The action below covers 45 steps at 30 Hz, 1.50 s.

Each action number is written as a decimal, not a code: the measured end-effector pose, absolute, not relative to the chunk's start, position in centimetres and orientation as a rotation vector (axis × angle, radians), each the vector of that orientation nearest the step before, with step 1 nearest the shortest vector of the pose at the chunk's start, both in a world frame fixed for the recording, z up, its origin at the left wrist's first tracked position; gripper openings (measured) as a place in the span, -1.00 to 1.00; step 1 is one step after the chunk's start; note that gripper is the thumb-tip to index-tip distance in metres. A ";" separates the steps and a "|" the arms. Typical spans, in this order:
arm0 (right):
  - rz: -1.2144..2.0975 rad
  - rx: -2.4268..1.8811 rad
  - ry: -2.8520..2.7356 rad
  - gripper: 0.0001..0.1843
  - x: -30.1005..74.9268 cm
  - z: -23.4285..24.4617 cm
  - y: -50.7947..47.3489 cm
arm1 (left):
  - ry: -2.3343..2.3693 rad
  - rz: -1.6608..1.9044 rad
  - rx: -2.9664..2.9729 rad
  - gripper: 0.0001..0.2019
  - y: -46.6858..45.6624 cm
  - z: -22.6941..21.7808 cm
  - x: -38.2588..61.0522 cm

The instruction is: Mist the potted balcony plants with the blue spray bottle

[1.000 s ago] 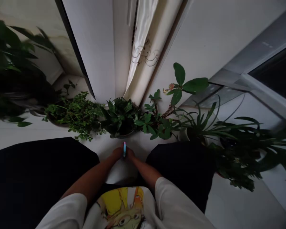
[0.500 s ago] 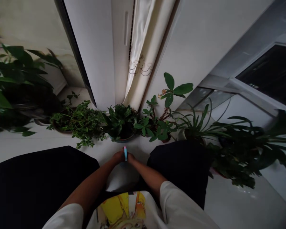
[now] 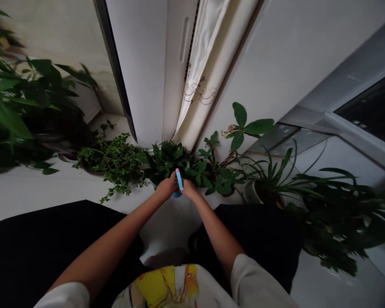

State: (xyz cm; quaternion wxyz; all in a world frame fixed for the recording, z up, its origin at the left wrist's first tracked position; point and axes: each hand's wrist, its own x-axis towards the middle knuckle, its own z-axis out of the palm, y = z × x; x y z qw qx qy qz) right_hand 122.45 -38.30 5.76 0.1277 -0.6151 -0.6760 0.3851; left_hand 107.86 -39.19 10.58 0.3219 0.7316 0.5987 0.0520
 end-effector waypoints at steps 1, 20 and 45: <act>1.113 -1.776 -1.936 -0.51 122.3 5.3 -38.2 | 1.580 0.128 1.928 -0.30 -39.0 10.7 107.8; 0.799 -1.312 -1.579 -0.17 120.4 -2.0 -36.4 | 1.525 0.196 1.949 -0.28 -36.2 7.7 106.3; 0.530 -1.342 -1.576 -0.85 119.3 -2.5 -35.5 | 1.526 0.058 1.961 -0.58 -35.2 9.2 107.3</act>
